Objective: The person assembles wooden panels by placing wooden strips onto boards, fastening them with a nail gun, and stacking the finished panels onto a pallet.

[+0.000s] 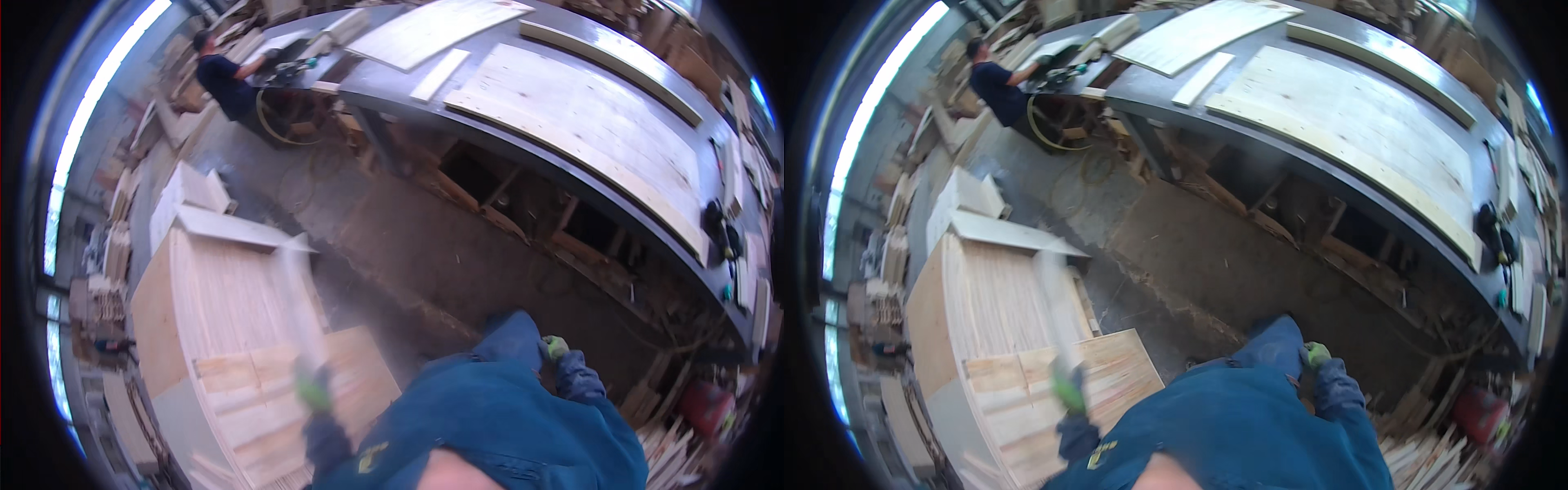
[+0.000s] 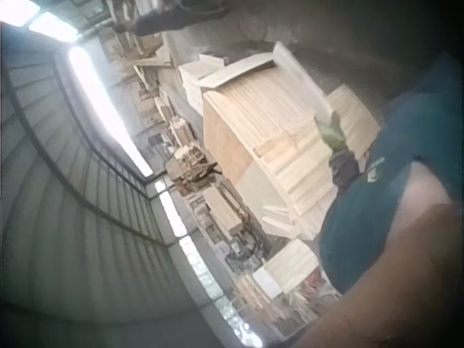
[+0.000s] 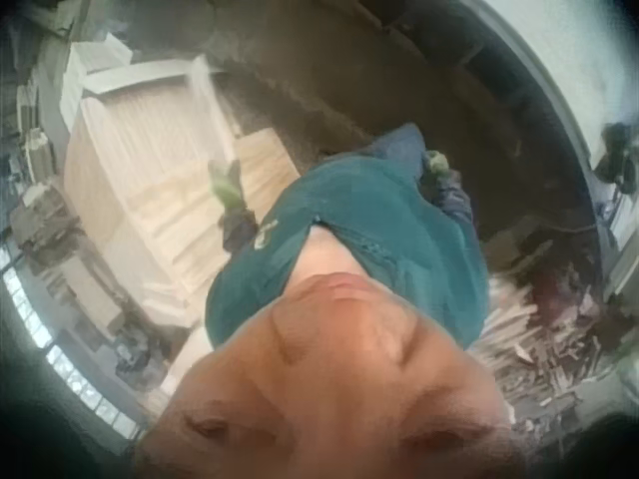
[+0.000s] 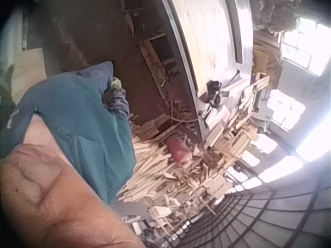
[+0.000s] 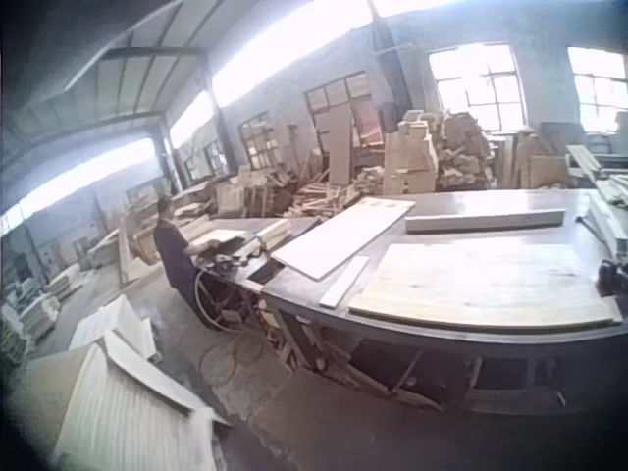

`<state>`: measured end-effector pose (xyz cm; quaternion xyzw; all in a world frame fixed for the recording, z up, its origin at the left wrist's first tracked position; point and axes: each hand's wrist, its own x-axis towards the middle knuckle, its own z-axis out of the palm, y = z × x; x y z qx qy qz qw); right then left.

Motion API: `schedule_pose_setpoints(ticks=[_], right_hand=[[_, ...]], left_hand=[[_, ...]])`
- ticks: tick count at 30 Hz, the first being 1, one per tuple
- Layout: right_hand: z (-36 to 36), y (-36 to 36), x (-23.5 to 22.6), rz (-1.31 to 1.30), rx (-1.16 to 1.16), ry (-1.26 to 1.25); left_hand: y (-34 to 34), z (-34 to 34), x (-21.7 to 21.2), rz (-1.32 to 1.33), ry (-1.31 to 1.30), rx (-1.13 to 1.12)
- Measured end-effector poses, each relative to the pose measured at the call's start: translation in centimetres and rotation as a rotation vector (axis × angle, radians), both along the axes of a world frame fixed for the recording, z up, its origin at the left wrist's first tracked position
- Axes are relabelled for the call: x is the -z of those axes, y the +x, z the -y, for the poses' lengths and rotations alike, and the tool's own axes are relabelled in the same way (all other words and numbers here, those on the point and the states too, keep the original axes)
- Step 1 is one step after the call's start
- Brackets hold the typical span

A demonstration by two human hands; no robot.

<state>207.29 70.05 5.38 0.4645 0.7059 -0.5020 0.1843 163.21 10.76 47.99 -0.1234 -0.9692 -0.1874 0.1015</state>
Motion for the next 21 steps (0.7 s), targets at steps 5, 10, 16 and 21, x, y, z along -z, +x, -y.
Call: schedule_pose_setpoints(ticks=[5,10,16,21], right_hand=[[-6.5,8.3,0.0,-0.321,0.280,0.113],[-14.9,15.0,-4.4,-0.338,0.566,-0.037],[-8.0,25.0,-8.7,-0.355,1.048,-0.070],[-7.5,21.1,-10.5,-0.166,0.879,0.204]], left_hand=[[-2.9,-35.4,5.9,0.253,0.089,0.452],[-4.2,-59.2,3.5,0.390,0.027,0.537],[-9.0,-80.1,6.5,0.290,0.173,0.633],[-12.8,-88.1,9.8,1.175,0.825,0.870]])
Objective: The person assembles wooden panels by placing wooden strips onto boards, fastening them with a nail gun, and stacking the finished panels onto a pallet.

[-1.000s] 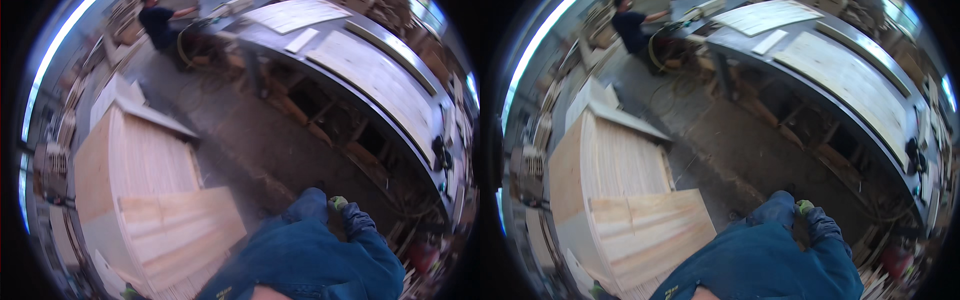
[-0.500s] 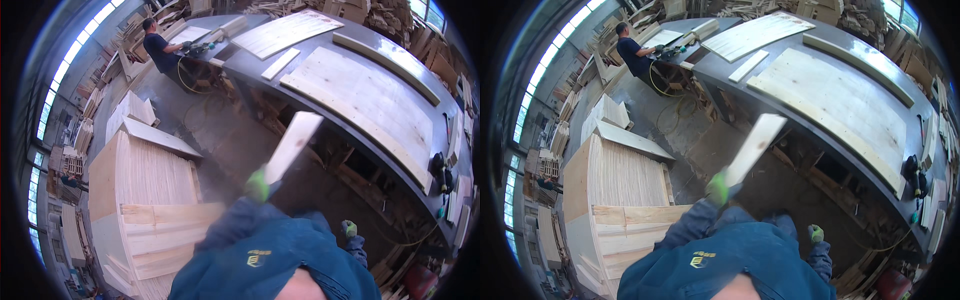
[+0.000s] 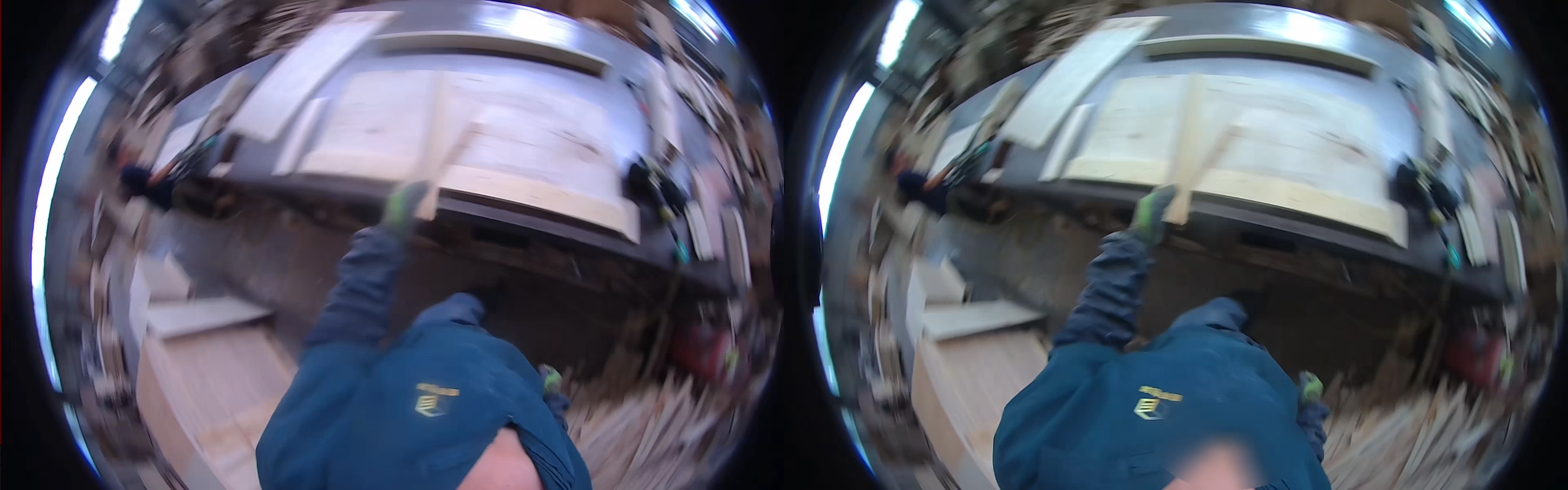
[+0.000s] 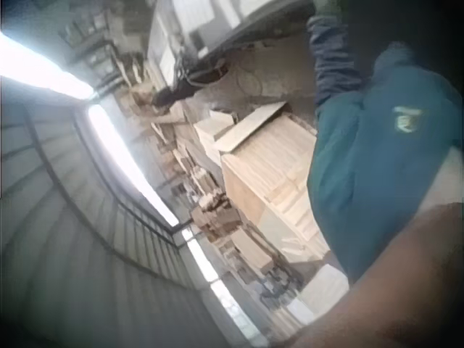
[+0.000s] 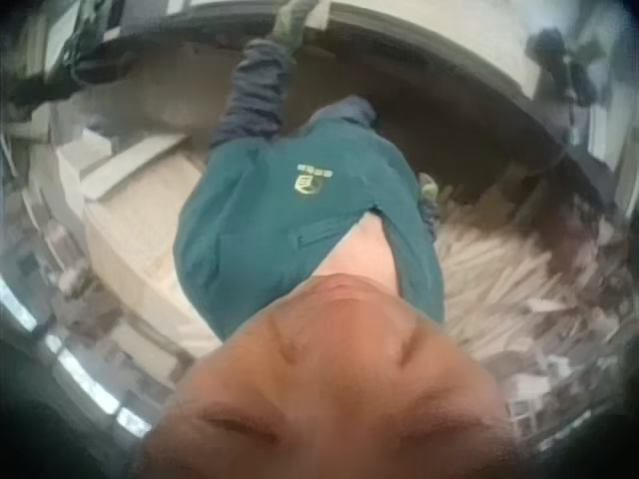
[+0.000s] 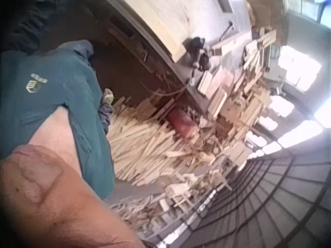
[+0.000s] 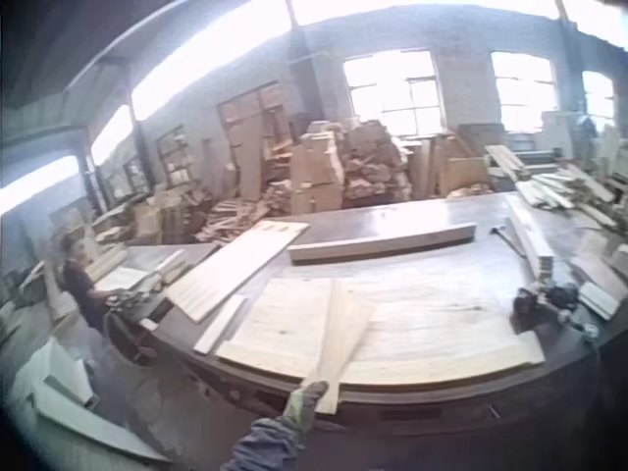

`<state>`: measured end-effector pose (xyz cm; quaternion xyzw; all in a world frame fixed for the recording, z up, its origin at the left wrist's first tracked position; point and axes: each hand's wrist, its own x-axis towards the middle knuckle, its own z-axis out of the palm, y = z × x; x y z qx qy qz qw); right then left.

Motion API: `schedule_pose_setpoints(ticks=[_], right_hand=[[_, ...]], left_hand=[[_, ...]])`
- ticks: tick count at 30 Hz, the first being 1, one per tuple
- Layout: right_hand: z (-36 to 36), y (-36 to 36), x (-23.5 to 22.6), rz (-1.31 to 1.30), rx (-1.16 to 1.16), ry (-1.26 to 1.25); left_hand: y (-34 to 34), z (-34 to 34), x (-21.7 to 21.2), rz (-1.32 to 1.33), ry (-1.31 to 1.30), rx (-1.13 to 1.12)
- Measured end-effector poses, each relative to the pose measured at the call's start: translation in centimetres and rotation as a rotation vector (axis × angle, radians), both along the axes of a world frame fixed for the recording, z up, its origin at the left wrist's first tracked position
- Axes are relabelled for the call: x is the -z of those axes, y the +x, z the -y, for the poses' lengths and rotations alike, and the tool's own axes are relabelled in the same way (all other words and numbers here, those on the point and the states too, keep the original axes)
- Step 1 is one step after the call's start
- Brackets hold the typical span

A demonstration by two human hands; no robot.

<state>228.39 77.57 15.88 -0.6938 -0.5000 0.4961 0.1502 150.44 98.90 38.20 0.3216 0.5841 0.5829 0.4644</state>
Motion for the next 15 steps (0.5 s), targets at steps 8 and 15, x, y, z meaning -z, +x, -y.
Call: schedule_pose_setpoints(ticks=[8,15], right_hand=[[-24.7,-3.9,-10.6,0.295,-0.233,0.479],[-49.1,9.6,-19.2,1.237,-0.402,0.668]], left_hand=[[12.3,-2.6,3.9,-1.050,-0.257,0.393],[28.8,-6.5,8.7,0.005,-0.191,0.190]])
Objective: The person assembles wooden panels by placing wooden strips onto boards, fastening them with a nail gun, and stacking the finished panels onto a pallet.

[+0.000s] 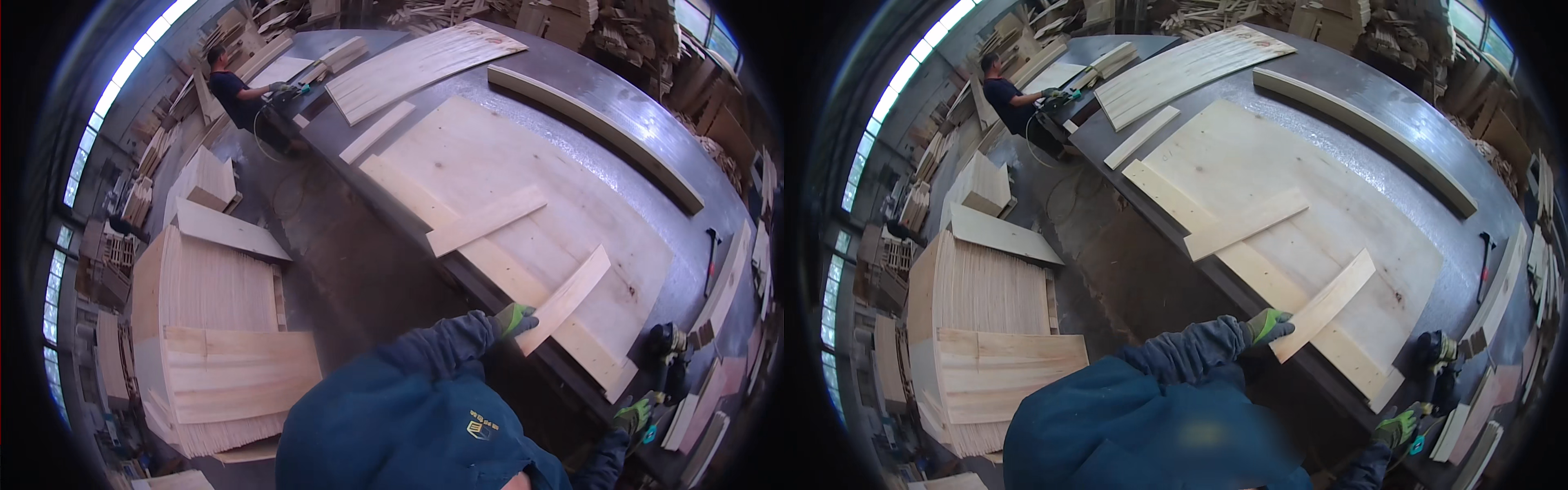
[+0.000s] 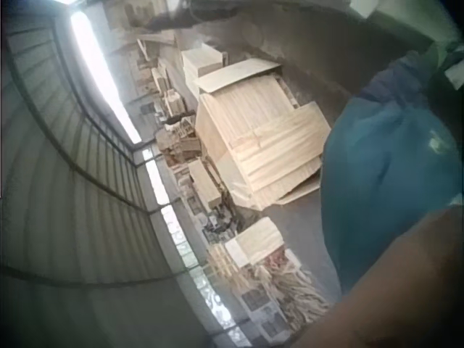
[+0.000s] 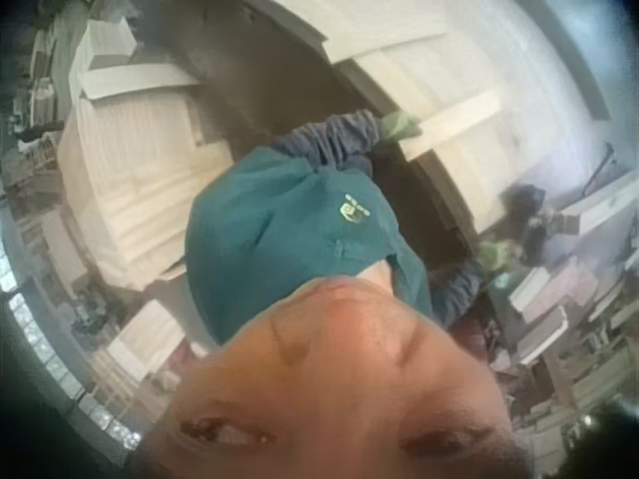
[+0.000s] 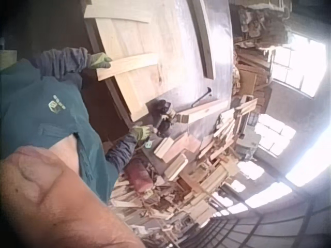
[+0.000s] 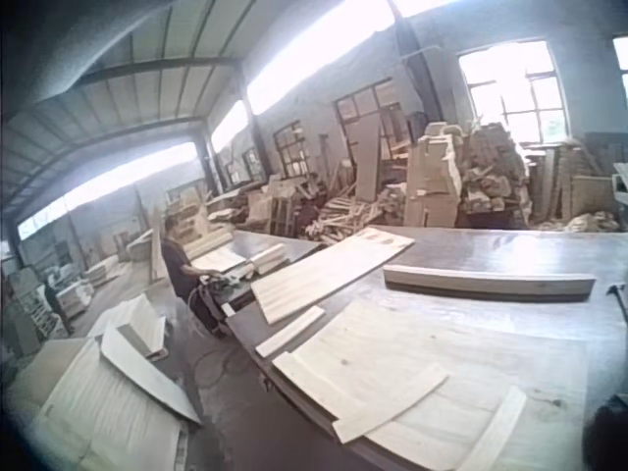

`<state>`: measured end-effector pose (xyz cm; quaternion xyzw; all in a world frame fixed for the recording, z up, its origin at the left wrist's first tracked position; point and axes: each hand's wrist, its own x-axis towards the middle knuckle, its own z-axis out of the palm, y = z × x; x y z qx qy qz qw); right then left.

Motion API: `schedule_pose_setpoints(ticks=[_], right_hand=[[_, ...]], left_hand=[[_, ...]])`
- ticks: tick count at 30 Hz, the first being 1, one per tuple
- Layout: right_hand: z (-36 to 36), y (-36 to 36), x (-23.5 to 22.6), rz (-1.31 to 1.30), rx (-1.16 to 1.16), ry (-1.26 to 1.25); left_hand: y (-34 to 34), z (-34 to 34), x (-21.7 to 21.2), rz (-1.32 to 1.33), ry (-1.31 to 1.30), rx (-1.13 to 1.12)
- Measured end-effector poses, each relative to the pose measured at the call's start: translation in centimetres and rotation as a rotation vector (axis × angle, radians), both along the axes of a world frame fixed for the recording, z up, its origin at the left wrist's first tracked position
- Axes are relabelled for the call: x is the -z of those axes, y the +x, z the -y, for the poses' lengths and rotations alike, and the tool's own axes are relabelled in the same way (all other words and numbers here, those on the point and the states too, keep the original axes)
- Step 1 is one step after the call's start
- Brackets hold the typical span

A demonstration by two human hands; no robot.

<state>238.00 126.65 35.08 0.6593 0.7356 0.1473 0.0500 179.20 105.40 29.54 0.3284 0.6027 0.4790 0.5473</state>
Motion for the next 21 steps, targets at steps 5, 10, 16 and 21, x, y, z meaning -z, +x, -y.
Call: schedule_pose_setpoints(ticks=[5,10,16,21], right_hand=[[-10.7,1.1,-1.1,0.111,-0.095,-0.047],[-16.9,4.5,0.0,0.202,-0.142,-0.172],[-22.6,6.0,1.0,0.229,-0.305,-0.282],[-24.4,10.5,-0.6,0.060,-0.357,-0.295]], left_hand=[[4.5,-3.2,0.2,0.017,-0.049,-0.064],[7.7,-5.2,-2.8,-0.098,-0.048,-0.010],[16.3,-4.4,-4.0,-0.065,-0.092,-0.142],[26.8,-3.5,-6.1,-0.064,-0.086,-0.310]])
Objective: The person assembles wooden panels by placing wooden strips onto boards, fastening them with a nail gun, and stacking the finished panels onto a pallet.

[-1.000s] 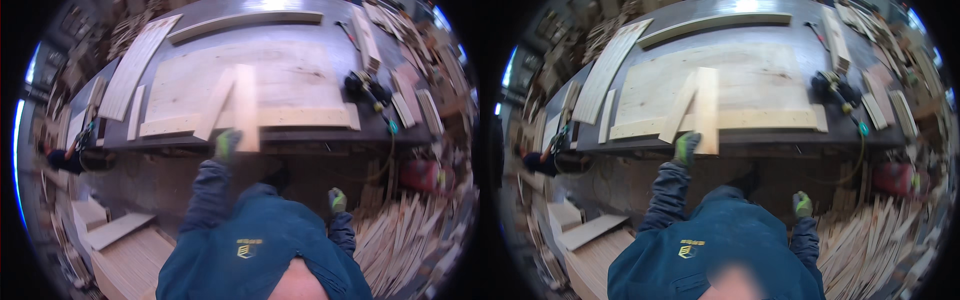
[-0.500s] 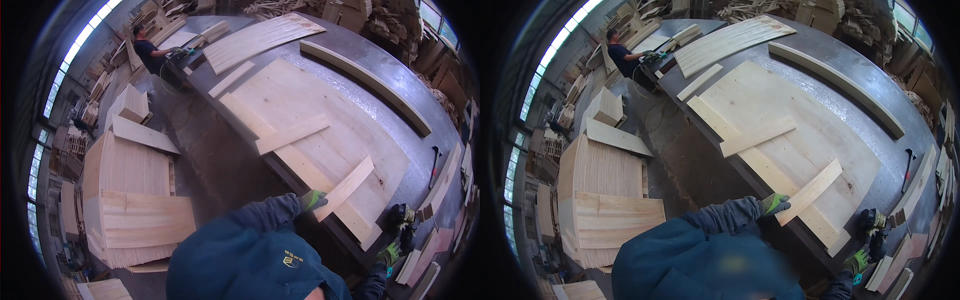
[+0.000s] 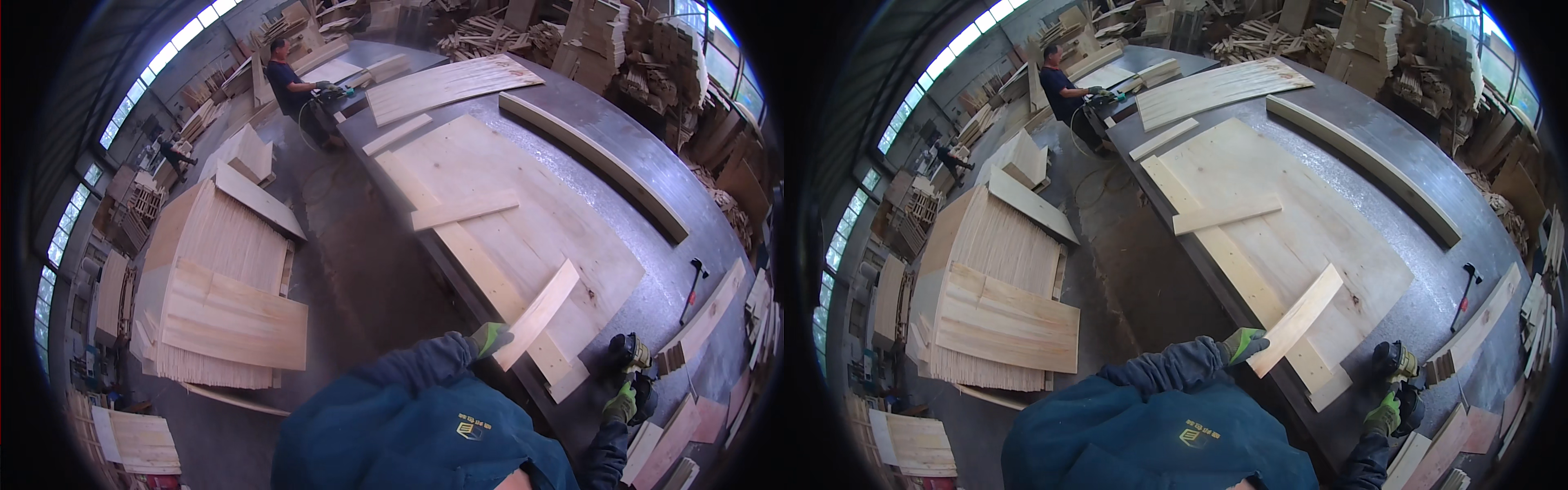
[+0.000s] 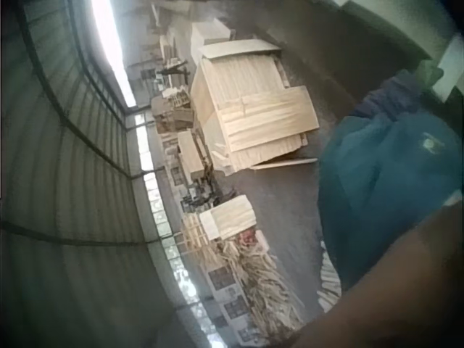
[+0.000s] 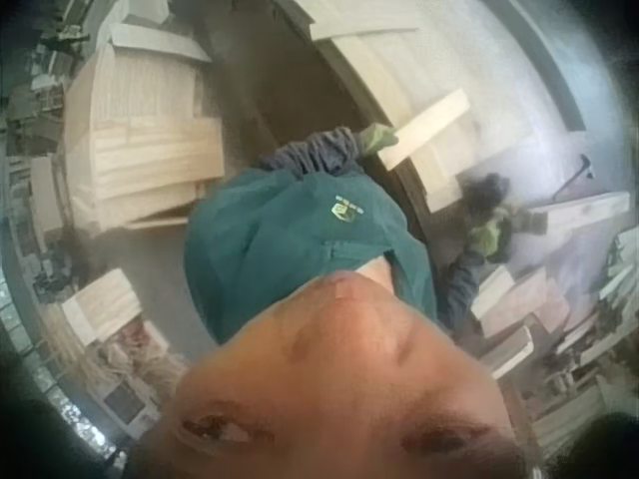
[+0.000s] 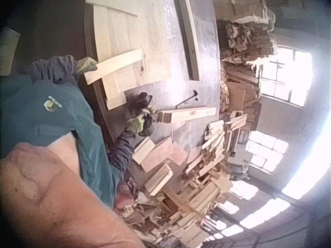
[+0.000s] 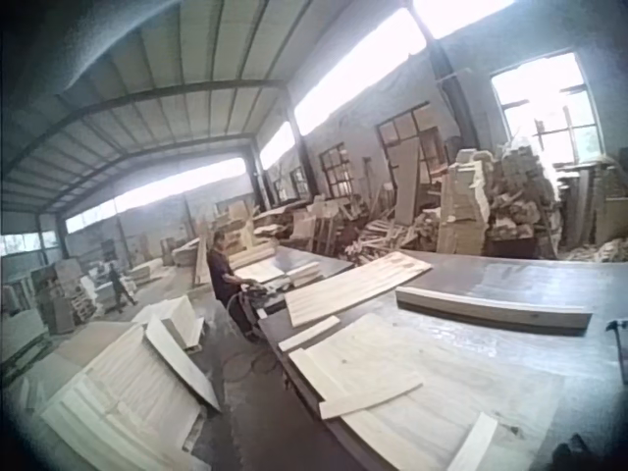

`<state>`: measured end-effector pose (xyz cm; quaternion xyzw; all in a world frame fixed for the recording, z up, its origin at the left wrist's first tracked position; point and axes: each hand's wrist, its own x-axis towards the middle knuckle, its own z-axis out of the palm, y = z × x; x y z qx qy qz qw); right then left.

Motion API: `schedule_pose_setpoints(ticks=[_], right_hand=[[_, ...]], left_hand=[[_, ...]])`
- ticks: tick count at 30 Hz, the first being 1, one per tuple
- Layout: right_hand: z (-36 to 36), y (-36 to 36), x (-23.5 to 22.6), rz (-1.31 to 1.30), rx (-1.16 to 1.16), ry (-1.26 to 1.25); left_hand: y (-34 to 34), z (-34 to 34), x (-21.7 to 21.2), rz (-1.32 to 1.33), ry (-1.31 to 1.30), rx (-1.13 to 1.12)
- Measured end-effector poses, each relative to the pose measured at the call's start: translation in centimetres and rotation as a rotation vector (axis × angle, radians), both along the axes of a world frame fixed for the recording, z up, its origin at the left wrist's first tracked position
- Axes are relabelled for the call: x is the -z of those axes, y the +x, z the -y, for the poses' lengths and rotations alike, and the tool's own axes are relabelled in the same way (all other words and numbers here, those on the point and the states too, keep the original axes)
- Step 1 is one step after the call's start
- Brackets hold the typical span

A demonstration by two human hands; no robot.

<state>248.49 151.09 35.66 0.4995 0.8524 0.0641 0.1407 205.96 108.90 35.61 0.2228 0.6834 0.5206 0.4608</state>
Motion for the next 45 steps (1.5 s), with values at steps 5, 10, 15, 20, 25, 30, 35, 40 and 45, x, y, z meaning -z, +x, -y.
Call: schedule_pose_setpoints(ticks=[5,10,15,20,25,30,35,40,45], right_hand=[[1.3,11.9,-4.1,-0.015,-0.109,-0.035],[4.2,11.9,-4.9,-0.213,-0.204,0.004],[5.9,4.1,-9.9,-0.427,-0.019,0.139],[13.0,0.0,-9.9,-0.485,0.070,0.001],[17.1,-6.5,-7.1,-0.638,0.224,-0.198],[18.1,-10.5,-5.4,-0.681,0.250,-0.223],[17.7,-14.3,-6.5,-0.692,0.292,-0.136],[9.8,-11.1,22.1,-0.735,-0.052,0.199],[23.6,-9.1,26.8,-0.486,0.173,0.036]], left_hand=[[6.9,-1.1,-2.2,0.201,0.088,-0.066],[0.7,1.2,2.2,-0.851,0.285,0.192],[-2.1,-9.7,-8.2,0.061,0.029,0.024],[-3.7,-18.1,-3.8,0.259,0.104,0.155],[-6.2,-26.3,0.9,0.506,0.026,0.163],[-10.3,-32.1,1.4,-0.229,-0.073,0.261],[-5.7,-31.3,-10.6,-1.187,0.001,0.363],[-3.3,-40.1,19.0,-1.389,0.368,0.018],[-0.6,-34.3,20.4,-1.005,-0.483,0.484]])
